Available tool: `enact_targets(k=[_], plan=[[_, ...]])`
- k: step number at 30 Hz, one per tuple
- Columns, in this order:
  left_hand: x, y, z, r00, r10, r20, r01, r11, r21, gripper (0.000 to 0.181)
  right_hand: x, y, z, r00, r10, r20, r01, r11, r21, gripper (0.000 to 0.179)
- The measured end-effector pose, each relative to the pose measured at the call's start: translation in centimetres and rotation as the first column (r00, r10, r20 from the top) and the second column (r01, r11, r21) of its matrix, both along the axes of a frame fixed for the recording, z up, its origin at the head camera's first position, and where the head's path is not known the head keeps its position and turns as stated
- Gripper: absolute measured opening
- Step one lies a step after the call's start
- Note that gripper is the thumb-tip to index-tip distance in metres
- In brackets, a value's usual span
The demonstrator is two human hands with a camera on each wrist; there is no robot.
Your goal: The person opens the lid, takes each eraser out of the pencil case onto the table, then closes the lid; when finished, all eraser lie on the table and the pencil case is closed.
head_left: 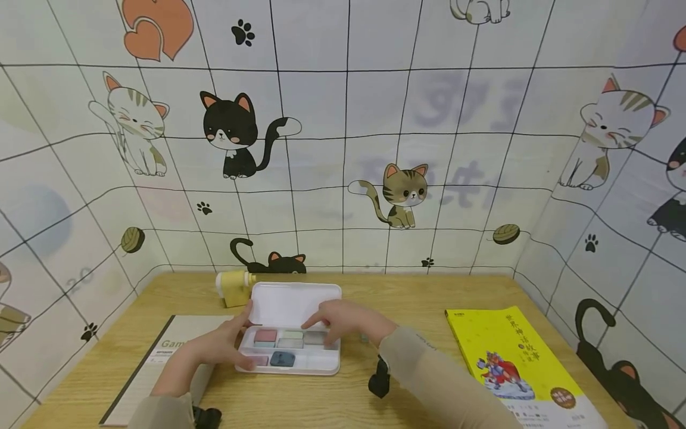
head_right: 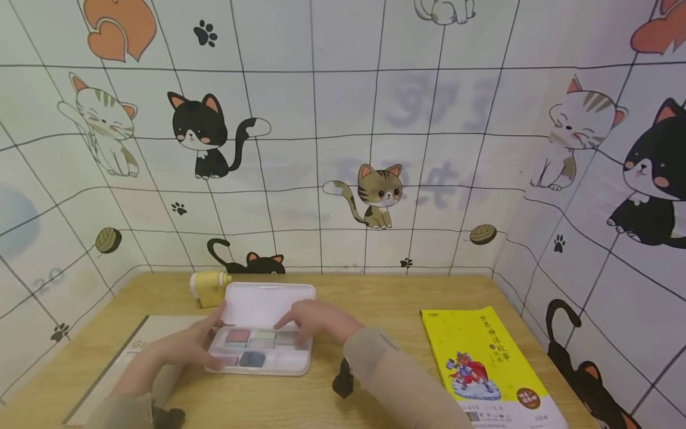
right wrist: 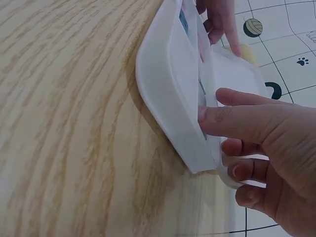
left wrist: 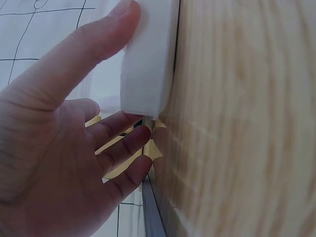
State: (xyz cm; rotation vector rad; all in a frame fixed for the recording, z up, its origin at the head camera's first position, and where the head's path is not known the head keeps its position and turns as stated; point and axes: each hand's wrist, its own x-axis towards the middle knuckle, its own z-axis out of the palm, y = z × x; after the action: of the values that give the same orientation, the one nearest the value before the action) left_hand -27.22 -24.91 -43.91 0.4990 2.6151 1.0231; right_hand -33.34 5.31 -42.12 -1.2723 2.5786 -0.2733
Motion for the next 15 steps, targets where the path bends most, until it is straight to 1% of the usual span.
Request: enact_targets(k=[9, 15], plan=[[0.07, -0.04, 0.02, 1.0, 0.003, 0.012, -0.003, 1.0, 0.006, 0.131, 0.64, 0.31, -0.35, 1.0, -0.005, -0.018, 0.005, 1.0, -0.001, 0.056], [0.1, -0.01, 0.08, 1.0, -0.005, -0.002, 0.005, 1.0, -0.004, 0.132, 0.91, 0.41, -0.57, 0.999, -0.032, 0.009, 0.033, 0.999, -0.034, 0.057]])
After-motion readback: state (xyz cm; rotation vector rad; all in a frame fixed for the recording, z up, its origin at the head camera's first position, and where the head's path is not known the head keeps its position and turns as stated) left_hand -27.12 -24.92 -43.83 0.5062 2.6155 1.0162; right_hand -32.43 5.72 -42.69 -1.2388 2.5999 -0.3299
